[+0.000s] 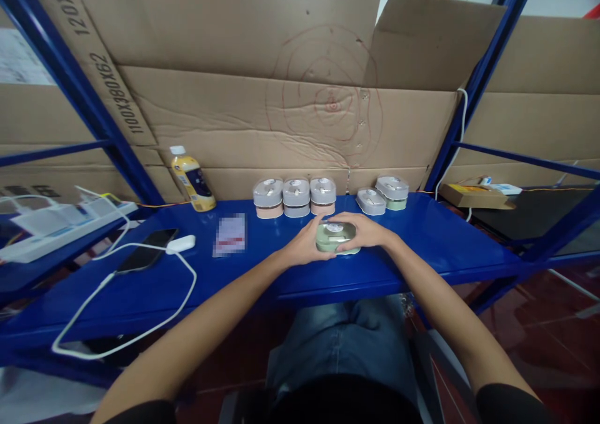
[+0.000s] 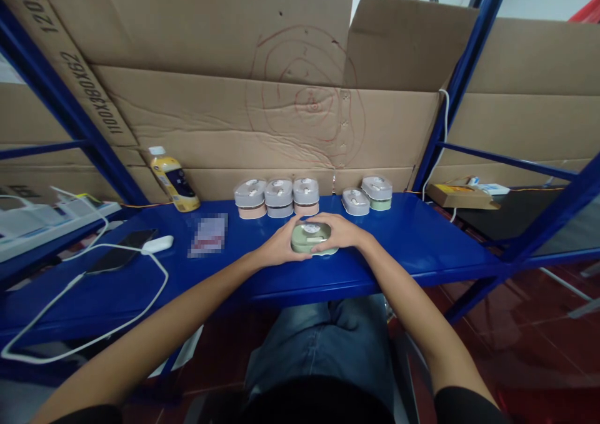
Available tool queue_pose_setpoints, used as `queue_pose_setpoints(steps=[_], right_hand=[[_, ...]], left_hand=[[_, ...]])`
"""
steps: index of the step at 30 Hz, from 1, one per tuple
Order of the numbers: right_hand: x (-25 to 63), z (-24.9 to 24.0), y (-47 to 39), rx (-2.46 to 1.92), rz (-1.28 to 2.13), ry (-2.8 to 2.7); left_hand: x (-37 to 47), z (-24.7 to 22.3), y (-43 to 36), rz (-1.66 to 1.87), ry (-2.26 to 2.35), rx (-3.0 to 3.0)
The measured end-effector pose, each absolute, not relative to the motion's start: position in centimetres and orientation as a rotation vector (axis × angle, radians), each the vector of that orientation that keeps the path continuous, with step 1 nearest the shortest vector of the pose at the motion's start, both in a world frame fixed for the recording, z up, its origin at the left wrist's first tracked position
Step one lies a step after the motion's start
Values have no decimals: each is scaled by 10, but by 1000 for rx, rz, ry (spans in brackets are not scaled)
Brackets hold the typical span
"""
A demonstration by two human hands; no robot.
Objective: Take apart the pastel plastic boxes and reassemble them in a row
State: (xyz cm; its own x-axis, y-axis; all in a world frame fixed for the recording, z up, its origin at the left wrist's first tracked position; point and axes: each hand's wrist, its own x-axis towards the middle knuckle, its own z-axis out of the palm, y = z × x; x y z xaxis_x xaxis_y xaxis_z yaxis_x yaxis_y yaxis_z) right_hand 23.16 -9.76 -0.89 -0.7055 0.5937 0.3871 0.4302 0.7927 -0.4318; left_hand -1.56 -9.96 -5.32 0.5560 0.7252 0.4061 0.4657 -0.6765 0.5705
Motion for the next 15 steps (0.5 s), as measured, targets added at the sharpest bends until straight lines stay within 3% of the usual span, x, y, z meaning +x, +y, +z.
queue_pose_setpoints(steps=[3,9,15], right_hand=[[231,-16,-107,-823,329,-2457],[257,-28,-146,-1483,-56,-2272],[277,-26,-181,-1802,-229,-2238]], left_hand=[[-19,-55,-97,862,963,2415],[-23,-60,-92,944,1096,2446],[-20,-59,-93,934,1151,2478]])
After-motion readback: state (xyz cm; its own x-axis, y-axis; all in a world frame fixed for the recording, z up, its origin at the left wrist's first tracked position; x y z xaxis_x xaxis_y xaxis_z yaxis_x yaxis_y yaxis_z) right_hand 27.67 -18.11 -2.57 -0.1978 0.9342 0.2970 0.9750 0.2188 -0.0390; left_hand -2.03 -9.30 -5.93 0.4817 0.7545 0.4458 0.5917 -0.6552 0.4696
